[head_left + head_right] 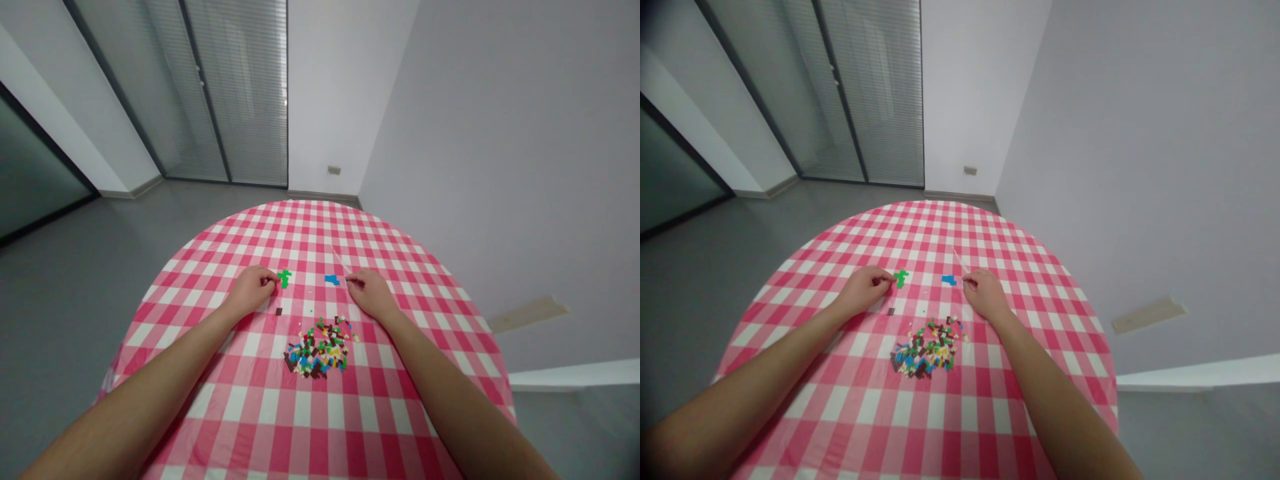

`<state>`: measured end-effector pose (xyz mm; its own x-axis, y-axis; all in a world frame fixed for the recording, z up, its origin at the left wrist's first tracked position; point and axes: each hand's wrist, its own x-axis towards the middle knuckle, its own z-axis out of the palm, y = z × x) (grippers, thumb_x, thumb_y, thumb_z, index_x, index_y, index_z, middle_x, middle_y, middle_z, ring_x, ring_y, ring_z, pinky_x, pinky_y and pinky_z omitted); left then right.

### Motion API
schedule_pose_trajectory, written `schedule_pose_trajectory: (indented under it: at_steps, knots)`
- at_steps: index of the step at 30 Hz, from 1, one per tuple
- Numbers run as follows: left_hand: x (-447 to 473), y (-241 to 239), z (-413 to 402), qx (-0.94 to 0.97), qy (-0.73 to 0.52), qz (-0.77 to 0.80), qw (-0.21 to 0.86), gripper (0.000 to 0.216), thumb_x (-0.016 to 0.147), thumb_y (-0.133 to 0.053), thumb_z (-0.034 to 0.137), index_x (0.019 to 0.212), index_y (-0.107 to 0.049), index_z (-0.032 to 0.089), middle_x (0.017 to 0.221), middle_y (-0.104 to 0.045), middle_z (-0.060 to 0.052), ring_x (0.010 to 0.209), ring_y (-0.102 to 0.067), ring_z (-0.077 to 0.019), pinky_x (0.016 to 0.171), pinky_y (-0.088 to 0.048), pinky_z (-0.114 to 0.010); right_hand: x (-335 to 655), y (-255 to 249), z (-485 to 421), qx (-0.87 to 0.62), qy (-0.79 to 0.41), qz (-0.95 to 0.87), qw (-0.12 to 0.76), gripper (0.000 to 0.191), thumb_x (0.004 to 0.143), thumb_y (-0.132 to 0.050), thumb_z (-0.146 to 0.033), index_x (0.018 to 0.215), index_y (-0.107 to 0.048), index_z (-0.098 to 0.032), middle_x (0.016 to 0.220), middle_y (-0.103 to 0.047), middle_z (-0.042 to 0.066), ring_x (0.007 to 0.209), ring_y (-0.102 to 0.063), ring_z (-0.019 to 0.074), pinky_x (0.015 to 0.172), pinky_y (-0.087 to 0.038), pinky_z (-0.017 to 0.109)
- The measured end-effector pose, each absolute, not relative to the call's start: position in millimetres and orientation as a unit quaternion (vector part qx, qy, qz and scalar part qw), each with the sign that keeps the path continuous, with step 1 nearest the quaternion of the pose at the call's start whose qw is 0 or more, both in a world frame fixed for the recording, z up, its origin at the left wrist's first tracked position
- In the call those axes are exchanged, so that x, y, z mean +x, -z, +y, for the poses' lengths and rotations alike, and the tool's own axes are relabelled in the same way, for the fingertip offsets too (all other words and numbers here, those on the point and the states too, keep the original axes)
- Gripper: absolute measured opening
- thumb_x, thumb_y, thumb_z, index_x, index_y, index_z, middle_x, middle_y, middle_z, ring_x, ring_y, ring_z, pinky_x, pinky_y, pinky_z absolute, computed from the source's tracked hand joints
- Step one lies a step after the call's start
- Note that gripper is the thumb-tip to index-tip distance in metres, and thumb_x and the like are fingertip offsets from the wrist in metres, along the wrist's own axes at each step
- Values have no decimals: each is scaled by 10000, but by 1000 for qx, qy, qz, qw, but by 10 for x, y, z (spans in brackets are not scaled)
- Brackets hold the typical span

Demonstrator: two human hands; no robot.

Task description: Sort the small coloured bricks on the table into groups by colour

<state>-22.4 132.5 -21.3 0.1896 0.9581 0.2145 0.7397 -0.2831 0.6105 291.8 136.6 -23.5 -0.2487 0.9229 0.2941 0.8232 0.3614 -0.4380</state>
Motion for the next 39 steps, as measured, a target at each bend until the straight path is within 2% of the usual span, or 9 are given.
schedule_pose_trajectory:
  at_steps: [10, 18, 24, 33, 39]
  knots:
    - [-244, 226, 1335, 755, -277, 563, 189, 230, 803, -540, 210, 869, -756, 170, 911, -743, -98, 821, -647, -225, 757, -460, -346, 2874, 320, 1354, -523, -50, -817, 237, 326, 932, -485, -177, 1158, -721, -161, 1100, -664, 131, 1025, -561, 257, 917, -453, 397]
    - [-235, 220, 1333, 753, -277, 565, 193, 214, 798, -541, 191, 851, -748, 174, 913, -743, -94, 832, -649, -221, 770, -459, -345, 2890, 335, 1362, -537, -57, -811, 226, 339, 918, -466, -132, 1118, -737, -172, 1056, -657, 119, 1003, -551, 254, 900, -454, 395]
    - [-236, 209, 1324, 754, -277, 563, 195, 218, 791, -539, 181, 843, -751, 181, 906, -744, -89, 836, -652, -220, 773, -458, -342, 2866, 345, 1361, -536, -39, -815, 215, 398, 932, -436, -135, 1241, -676, -209, 1075, -645, 119, 1003, -551, 256, 903, -458, 406]
    - [-226, 209, 1329, 756, -287, 556, 193, 233, 777, -533, 175, 828, -760, 178, 878, -746, -91, 813, -658, -228, 762, -467, -355, 2866, 340, 1361, -527, -40, -822, 214, 386, 930, -441, -129, 1188, -710, -228, 1081, -633, 119, 1025, -545, 259, 921, -454, 417]
    - [-226, 199, 1320, 755, -291, 556, 189, 238, 770, -533, 189, 818, -766, 188, 863, -745, -82, 808, -664, -235, 757, -475, -356, 2842, 290, 1341, -537, -58, -815, 209, 388, 930, -430, -112, 1195, -701, -191, 1068, -642, 128, 1023, -549, 260, 932, -441, 403]
